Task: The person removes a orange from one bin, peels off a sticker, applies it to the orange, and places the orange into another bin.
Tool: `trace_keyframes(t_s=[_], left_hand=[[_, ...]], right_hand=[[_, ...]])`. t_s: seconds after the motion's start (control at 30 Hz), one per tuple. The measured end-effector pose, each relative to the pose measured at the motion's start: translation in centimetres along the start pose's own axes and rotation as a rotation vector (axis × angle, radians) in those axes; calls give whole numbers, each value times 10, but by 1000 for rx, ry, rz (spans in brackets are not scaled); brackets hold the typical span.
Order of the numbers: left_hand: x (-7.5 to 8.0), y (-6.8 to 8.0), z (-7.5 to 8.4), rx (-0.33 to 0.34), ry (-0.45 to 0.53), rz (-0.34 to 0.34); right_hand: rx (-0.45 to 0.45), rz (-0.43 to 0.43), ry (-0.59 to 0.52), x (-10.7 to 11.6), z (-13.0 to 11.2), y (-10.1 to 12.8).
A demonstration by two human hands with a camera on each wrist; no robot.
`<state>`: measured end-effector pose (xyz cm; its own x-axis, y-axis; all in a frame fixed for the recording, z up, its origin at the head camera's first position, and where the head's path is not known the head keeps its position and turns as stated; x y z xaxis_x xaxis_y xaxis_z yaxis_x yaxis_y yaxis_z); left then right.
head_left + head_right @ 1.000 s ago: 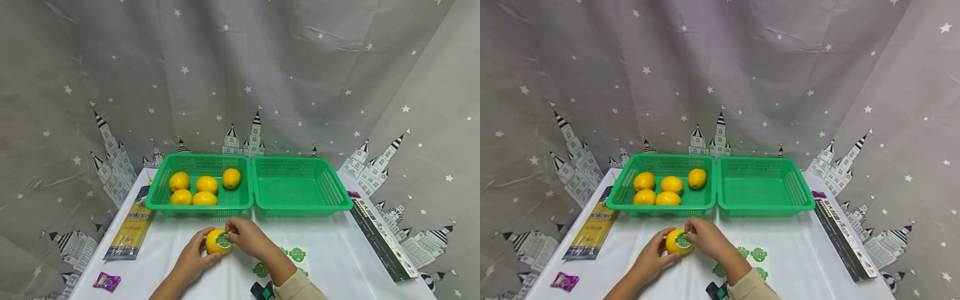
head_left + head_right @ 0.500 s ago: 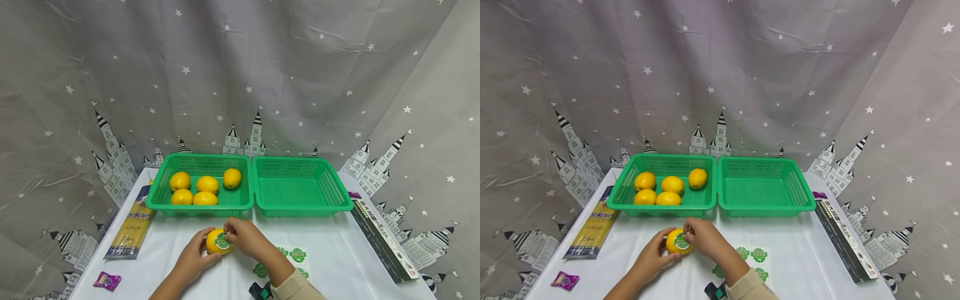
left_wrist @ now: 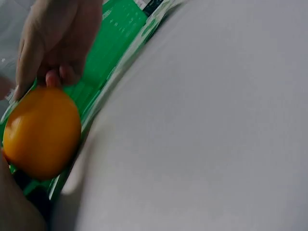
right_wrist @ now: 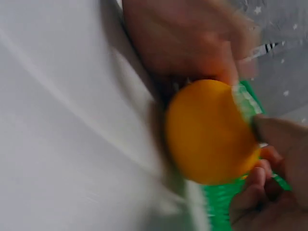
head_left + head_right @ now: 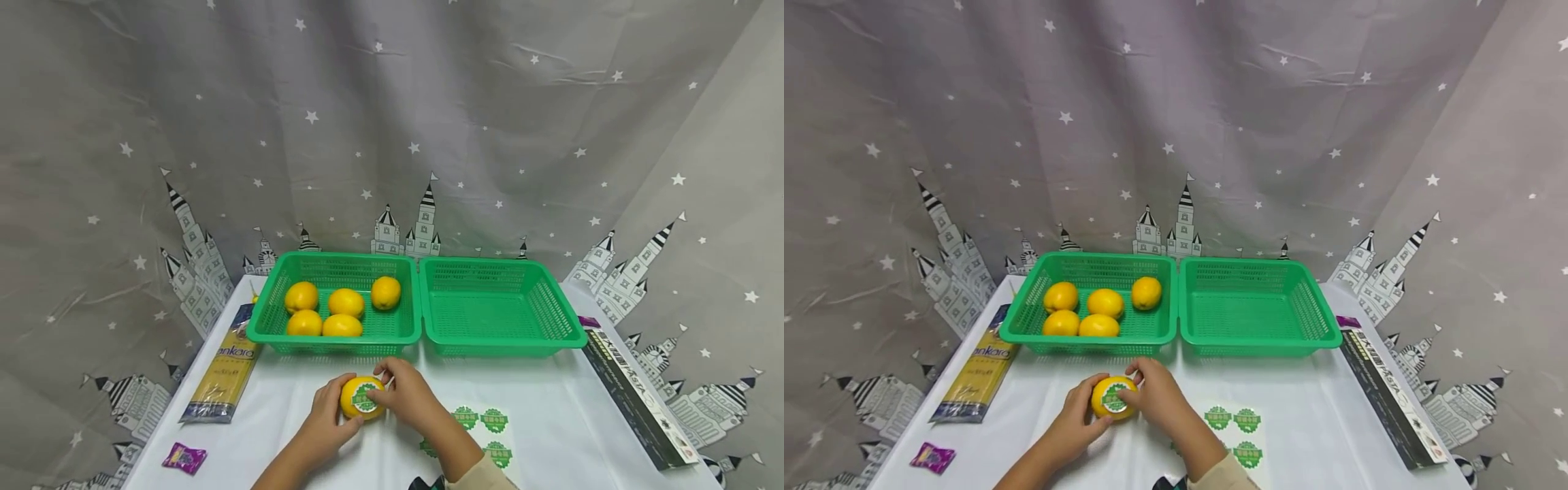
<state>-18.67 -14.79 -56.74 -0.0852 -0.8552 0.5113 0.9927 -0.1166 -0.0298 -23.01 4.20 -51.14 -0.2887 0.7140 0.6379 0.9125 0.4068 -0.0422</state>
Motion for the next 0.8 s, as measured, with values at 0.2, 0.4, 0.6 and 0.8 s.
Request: trace_keyframes(t_s=[0.2,0.4,0.6,0.8], left_hand=[[-15,-8,15,67,0,190],[-32,-12,19,66,-97,420],[-38,-11,24,-28,-104,442],[-25,-15,22,81,51,327]], right_hand=[[-130,119,-357,-25,12,0],[-248,265,-486,-51,12,0],[-212,309,-463,-60,20,-2],[-198,216,-538,-60,23,-3]])
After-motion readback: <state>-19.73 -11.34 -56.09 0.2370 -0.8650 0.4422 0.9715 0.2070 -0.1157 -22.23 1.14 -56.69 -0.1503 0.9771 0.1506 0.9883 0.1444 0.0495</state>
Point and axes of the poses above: each hand's wrist, its own y-axis away from the middle knuckle, its own x-axis out of the back of the hand, z = x × y, the point moved 2 cm from there along -y, towards the middle knuckle, and after that the axes turned 2 degrees about y, right-handed, at the moved point
